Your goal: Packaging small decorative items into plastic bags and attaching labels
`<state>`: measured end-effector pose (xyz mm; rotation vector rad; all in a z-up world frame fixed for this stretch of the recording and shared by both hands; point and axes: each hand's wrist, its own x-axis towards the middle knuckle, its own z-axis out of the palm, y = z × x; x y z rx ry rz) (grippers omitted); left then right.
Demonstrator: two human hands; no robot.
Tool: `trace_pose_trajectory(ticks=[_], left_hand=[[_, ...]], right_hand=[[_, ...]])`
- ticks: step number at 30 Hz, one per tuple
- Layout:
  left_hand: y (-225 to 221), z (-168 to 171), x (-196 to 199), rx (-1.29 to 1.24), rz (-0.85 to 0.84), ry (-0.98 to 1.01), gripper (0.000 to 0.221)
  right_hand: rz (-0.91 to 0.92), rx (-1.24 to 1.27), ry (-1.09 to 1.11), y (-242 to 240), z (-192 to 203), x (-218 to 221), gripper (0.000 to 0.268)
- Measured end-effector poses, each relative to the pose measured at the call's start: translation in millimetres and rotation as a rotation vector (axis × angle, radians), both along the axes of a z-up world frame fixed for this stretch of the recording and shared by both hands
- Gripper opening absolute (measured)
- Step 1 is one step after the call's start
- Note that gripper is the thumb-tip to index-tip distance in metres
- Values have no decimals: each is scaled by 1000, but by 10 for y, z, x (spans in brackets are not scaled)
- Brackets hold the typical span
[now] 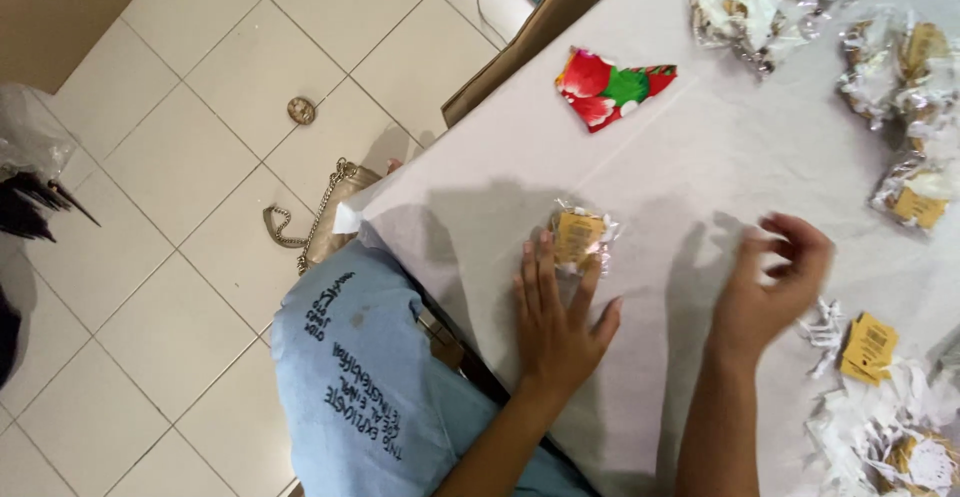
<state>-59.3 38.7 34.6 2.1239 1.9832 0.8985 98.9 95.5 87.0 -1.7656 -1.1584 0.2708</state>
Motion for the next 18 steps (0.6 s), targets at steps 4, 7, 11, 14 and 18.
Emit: trace_pose_trajectory(ticks=[4, 7, 11, 14, 18], left_hand=[[-49, -184, -33, 13, -60, -77, 83], [172, 27, -83, 11, -91, -281, 87], [325, -38, -45, 49, 5, -109, 82], [440, 124, -25, 4, -44, -193, 80], [650, 470, 233, -235, 74, -488, 84]], right_hand=[[-129, 116, -38, -170, -592, 494, 20], [-23, -63, 50, -267, -622, 301, 13], [40, 71, -41, -180, -521, 292, 20], [47, 53, 49, -205, -465, 287, 20], [76, 86, 112, -256, -437, 326, 24]])
